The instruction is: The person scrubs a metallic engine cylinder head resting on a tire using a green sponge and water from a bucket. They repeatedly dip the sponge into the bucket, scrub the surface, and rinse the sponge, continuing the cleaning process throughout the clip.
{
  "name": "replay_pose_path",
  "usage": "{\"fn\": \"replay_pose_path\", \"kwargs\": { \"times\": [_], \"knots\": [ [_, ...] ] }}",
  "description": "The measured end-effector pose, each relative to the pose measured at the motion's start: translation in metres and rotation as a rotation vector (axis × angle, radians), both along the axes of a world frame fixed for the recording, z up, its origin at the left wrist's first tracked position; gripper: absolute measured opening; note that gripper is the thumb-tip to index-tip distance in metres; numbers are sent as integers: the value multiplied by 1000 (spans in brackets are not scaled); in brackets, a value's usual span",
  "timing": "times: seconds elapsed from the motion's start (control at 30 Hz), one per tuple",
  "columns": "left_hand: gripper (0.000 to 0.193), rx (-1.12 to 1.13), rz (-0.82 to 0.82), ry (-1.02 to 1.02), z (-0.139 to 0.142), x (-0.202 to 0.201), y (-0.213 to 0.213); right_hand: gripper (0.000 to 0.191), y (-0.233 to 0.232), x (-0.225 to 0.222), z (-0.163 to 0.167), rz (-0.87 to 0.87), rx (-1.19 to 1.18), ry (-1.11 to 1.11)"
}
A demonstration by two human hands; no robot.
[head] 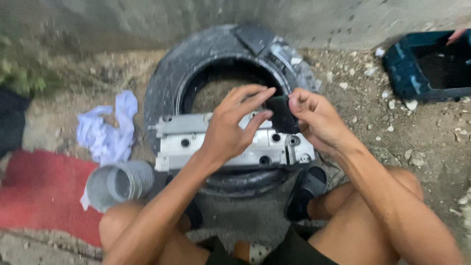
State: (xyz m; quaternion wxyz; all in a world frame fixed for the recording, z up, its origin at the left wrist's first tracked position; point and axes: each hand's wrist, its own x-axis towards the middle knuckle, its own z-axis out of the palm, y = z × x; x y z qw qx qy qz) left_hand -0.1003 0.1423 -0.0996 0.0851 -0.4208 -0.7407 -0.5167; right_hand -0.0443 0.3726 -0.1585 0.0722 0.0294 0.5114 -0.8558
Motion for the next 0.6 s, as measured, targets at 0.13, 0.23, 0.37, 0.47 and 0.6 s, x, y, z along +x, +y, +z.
{"fn": "replay_pose_path", "kwargs": {
  "times": [0.13, 0.23, 0.37, 0.47, 0.6],
  "knots": [
    [29, 77, 26, 15, -3, -8, -3, 18, -9, 0, -1, -11, 107, 90],
    [27, 127, 67, -37, -8, -3, -8, 21, -15, 8, 12, -2, 261, 157],
    [28, 158, 72, -81, -13, 1, -11, 23, -24, 12, 30, -23, 355, 276],
    [28, 195, 61, -111, -14, 5, -11, 27, -31, 14, 38, -36, 381, 302],
    [28, 196, 72, -59, -12, 7, -14, 29, -35, 19, 44, -21, 373, 304]
  ]
}}
